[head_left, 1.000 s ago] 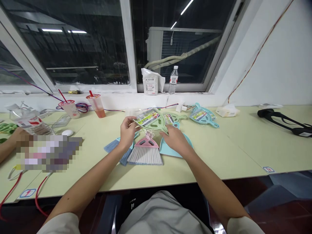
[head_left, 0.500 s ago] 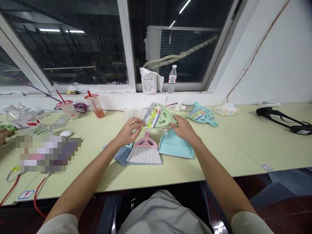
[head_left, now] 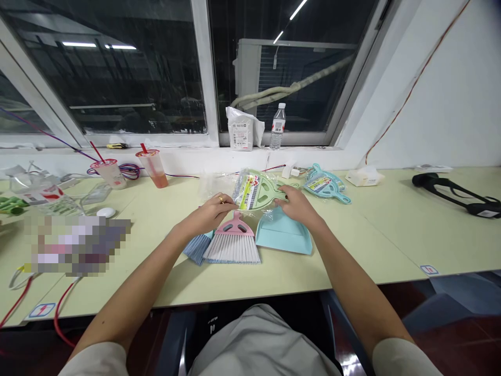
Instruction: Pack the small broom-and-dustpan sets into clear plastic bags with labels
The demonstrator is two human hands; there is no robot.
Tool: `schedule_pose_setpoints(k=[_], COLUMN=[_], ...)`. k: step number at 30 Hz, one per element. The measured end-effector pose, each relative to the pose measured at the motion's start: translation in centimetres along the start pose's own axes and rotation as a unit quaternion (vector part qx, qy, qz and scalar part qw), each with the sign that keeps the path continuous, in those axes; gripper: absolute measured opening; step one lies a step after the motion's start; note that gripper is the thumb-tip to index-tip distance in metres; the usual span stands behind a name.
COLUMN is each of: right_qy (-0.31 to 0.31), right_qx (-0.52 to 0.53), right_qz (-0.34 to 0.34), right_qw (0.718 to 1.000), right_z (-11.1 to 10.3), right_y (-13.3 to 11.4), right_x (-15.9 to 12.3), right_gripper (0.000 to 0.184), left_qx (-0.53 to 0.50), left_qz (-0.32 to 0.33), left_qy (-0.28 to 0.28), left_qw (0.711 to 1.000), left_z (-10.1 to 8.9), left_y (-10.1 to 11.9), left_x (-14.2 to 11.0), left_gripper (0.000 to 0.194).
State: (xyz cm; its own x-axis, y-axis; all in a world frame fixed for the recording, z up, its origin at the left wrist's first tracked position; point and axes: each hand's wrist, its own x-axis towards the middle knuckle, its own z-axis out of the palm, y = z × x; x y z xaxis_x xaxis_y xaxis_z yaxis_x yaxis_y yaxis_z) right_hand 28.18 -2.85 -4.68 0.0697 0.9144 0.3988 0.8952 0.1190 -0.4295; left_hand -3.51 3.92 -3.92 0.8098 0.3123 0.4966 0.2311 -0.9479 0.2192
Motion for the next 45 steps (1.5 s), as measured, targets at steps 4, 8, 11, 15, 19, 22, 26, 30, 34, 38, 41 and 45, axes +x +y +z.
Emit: schedule_pose_setpoints(k=[4, 8, 11, 15, 19, 22, 26, 30, 34, 38, 41, 45], right_qy=[-0.003, -0.01, -0.013, -0.028, -0.046, -0.053, -0.062, -0.084, -0.109, -0.15, -0.17, -0.191], right_qx=[0.001, 0.006, 0.01, 0.022, 0.032, 0.05, 0.05, 0.019, -0.031, -0.038, -0.062, -0.102], right_qz=[-0.005, -0.013, -0.01, -0.004, -0.015, -0.036, -0.017, 0.04, 0.06, 0.068, 0.055, 0.055], right_qw=[1.0, 1.0, 1.0, 0.999, 0.998, 0.997, 0.997, 0.996, 0.992, 0.986, 0.982, 0.975], right_z=[0.1, 0.1, -0.1, -0.4, -0.7, -1.0, -1.9, -2.1, -0.9, 0.5, 1.4, 2.3], right_y=[-0.1, 0.0, 0.2, 0.0, 0.2, 1.6, 6.2, 12.8, 17.8, 19.5, 19.4, 18.7], right_x=[0.0, 0.1, 0.3, 1.4, 4.0, 6.5, 9.8, 12.0, 12.7, 12.8, 13.1, 13.5], right_gripper=[0.035, 0.035, 0.037, 0.037, 0.035, 0.036, 0.044, 0.046, 0.048, 0.052, 0.052, 0.051], left_qx=[0.041, 0.106, 0.154, 0.176, 0.172, 0.147, 0.108, 0.14, 0.195, 0.232, 0.239, 0.238], left_qz=[0.018, 0.05, 0.068, 0.067, 0.035, -0.004, -0.059, -0.09, -0.113, -0.129, -0.14, -0.154], left_qy=[0.015, 0.046, 0.075, 0.108, 0.151, 0.179, 0.196, 0.205, 0.193, 0.152, 0.135, 0.124], left_qw=[0.999, 0.992, 0.983, 0.976, 0.973, 0.973, 0.973, 0.965, 0.955, 0.952, 0.951, 0.951], left_z=[0.8, 1.5, 1.8, 2.4, 2.8, 2.8, 2.0, 1.3, 1.0, 1.1, 1.1, 1.2], left_y=[-0.6, -0.7, -0.6, -1.0, -1.8, -2.3, -2.9, -4.4, -6.8, -8.9, -9.7, -9.8], left_x=[-0.1, 0.2, 0.4, 0.3, 0.2, 0.1, -0.7, -2.0, -3.1, -3.9, -4.4, -4.5], left_gripper=[0.031, 0.026, 0.022, 0.024, 0.025, 0.04, 0.067, 0.043, 0.028, 0.025, 0.025, 0.026])
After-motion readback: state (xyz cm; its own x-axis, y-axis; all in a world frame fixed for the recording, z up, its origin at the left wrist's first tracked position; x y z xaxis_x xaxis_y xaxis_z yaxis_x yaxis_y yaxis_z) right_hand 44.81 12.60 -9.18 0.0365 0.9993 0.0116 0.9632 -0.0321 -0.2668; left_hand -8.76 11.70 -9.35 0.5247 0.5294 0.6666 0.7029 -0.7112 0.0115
